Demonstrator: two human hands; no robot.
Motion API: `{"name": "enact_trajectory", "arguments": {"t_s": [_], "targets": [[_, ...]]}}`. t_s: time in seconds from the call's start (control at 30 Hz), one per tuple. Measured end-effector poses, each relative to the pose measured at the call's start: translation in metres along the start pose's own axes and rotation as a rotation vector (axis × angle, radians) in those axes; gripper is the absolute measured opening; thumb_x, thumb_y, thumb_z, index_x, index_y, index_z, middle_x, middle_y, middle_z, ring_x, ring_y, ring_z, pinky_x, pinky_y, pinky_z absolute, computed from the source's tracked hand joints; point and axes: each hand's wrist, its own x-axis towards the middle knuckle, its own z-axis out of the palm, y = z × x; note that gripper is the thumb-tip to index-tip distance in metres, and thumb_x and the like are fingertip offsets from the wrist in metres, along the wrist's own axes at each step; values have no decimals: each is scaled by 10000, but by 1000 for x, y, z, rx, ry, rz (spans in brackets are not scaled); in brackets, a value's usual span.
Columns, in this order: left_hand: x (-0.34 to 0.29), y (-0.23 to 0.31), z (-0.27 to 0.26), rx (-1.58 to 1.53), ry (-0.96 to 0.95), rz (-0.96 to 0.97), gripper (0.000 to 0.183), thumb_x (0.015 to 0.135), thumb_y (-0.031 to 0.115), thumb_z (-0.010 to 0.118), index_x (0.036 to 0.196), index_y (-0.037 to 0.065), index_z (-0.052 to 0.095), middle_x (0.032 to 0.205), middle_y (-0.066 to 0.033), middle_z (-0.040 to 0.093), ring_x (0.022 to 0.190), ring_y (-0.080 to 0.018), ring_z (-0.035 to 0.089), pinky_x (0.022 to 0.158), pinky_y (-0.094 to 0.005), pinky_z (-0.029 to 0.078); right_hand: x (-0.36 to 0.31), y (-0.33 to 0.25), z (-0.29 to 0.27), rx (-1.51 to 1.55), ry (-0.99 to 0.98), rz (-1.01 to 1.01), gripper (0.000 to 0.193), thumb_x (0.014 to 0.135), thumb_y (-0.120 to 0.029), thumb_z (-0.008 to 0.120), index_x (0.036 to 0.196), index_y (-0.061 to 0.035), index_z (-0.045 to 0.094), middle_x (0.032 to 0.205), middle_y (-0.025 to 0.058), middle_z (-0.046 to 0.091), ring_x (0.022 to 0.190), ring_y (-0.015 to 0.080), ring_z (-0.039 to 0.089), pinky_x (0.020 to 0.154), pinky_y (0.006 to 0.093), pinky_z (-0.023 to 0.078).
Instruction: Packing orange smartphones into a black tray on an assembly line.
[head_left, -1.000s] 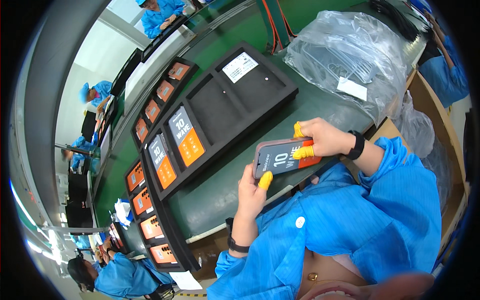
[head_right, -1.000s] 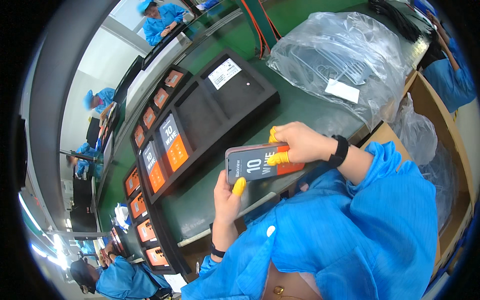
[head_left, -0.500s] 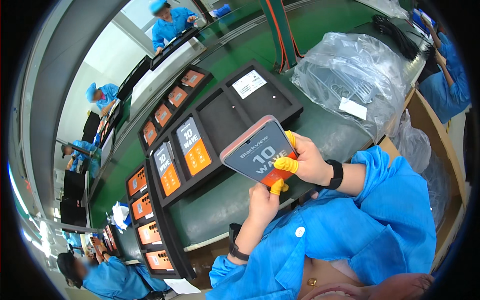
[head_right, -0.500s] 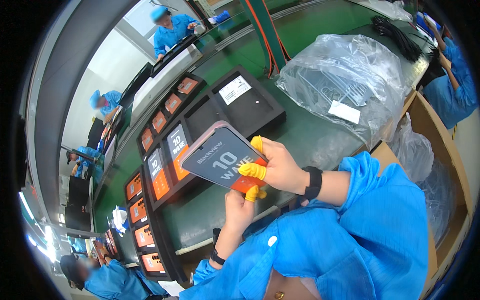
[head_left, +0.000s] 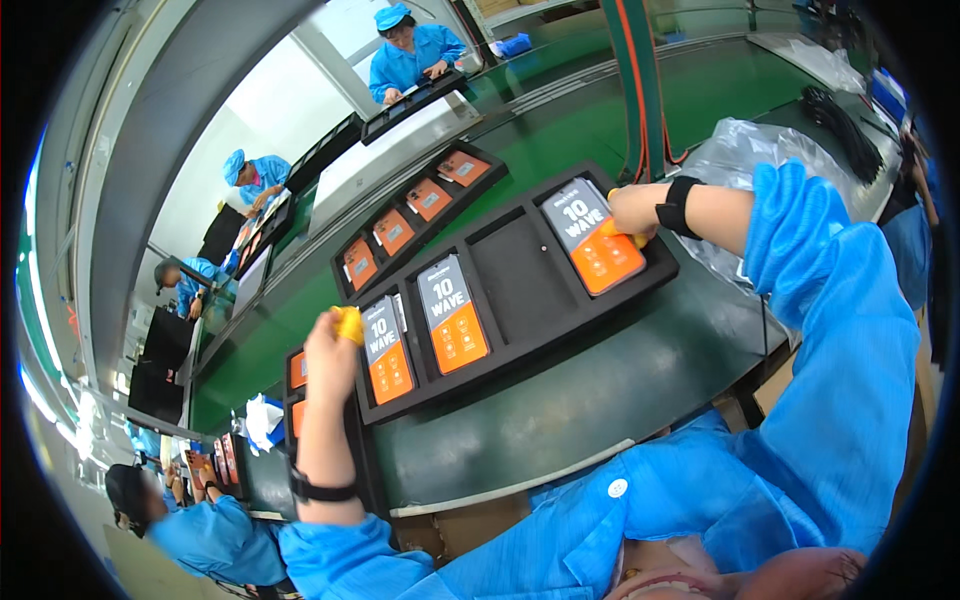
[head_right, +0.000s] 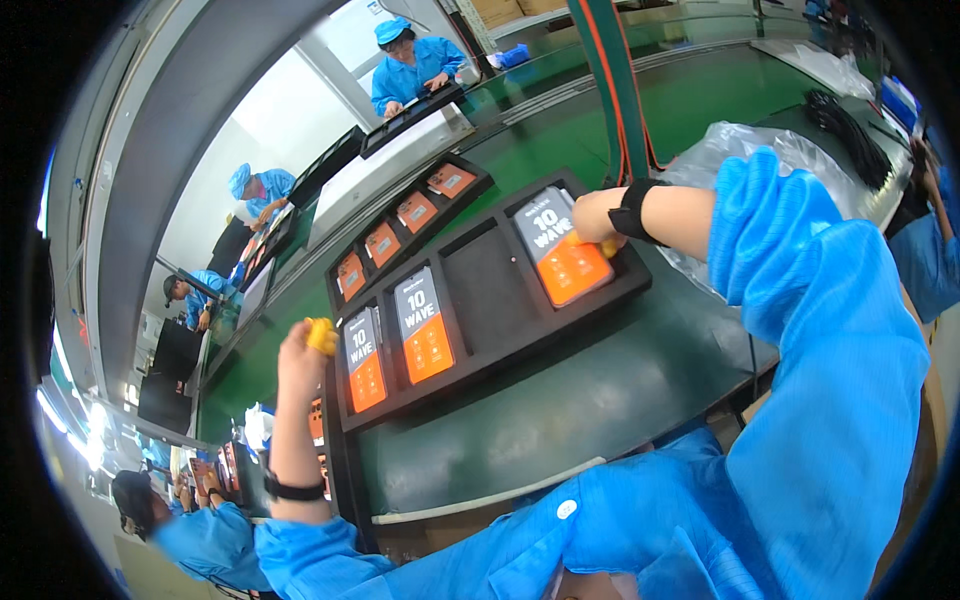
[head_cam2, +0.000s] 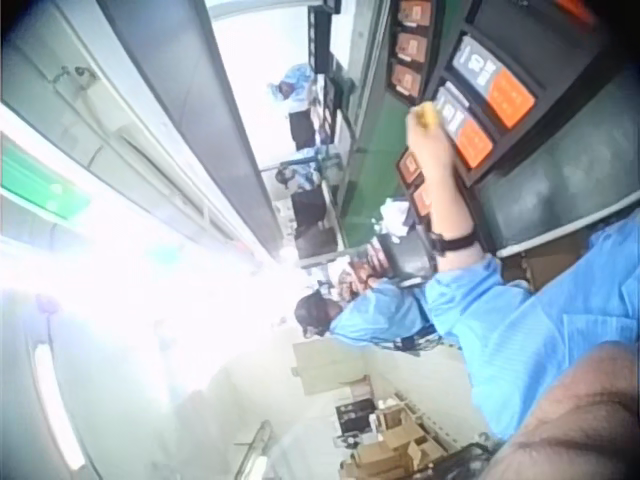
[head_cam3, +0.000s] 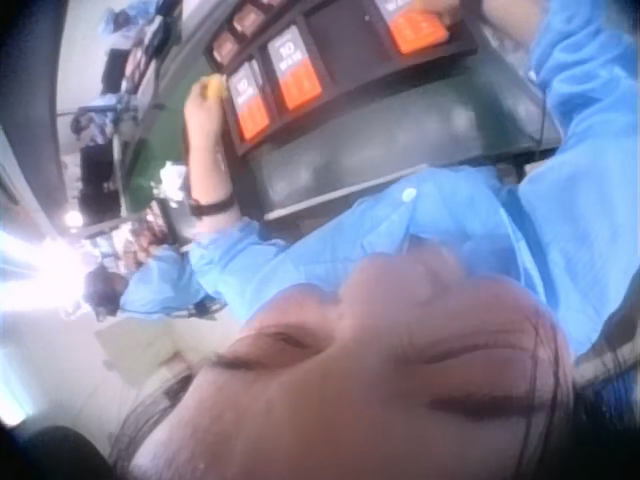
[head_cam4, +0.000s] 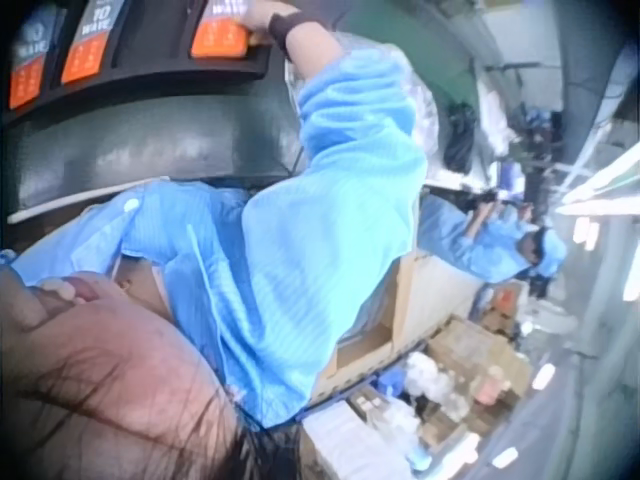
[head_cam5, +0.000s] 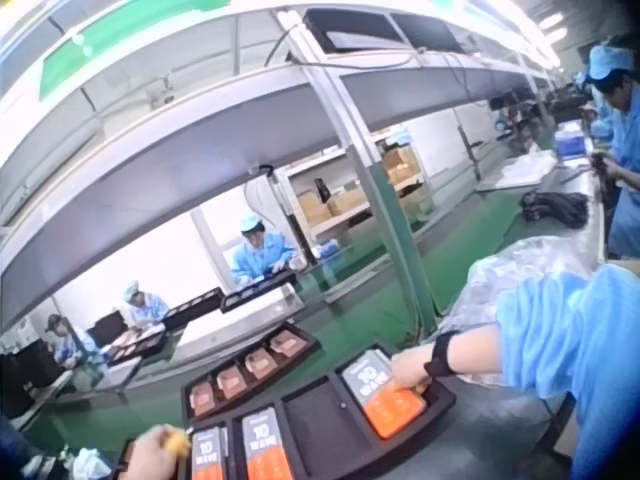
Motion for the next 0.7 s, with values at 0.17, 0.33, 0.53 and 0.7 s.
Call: {"name": "enact_trajectory", "arguments": {"t_s": [0.17, 0.33, 0.53, 0.7], "targets": [[89, -61, -11, 436, 149, -191, 358, 751, 200, 512, 1018, -37, 479, 960, -214, 559, 914, -301, 548, 787, -359, 418, 8, -19, -28, -404, 558, -134, 438, 682, -321, 613, 951, 7, 502, 826, 156, 588, 799, 294, 578, 683, 373, 459], [171, -143, 30, 725, -4, -519, 549, 734, 366, 564, 1077, -47, 451, 1089, -206, 502, 1030, -316, 479, 853, -360, 388, 94, -52, -103, -282, 523, -215, 467, 697, -368, 604, 1004, -23, 531, 982, 190, 551, 895, 329, 536, 758, 381, 437], [167, -131, 64, 753, -538, -323, 476, 816, 372, 352, 1046, -3, 535, 1122, -171, 500, 1040, -294, 481, 875, -354, 364, 227, -63, -79, 7, 411, 67, 766, 699, -562, 507, 1229, -37, 333, 1255, 214, 331, 1145, 360, 341, 927, 399, 315], [190, -185, 76, -116, -231, -749, 283, 826, 261, 392, 1008, 75, 505, 871, -69, 543, 684, -193, 536, 493, -330, 424, 332, -38, -46, 317, 404, -5, 509, 764, -508, 438, 959, -50, 546, 946, 131, 531, 852, 290, 503, 708, 399, 391]]}}
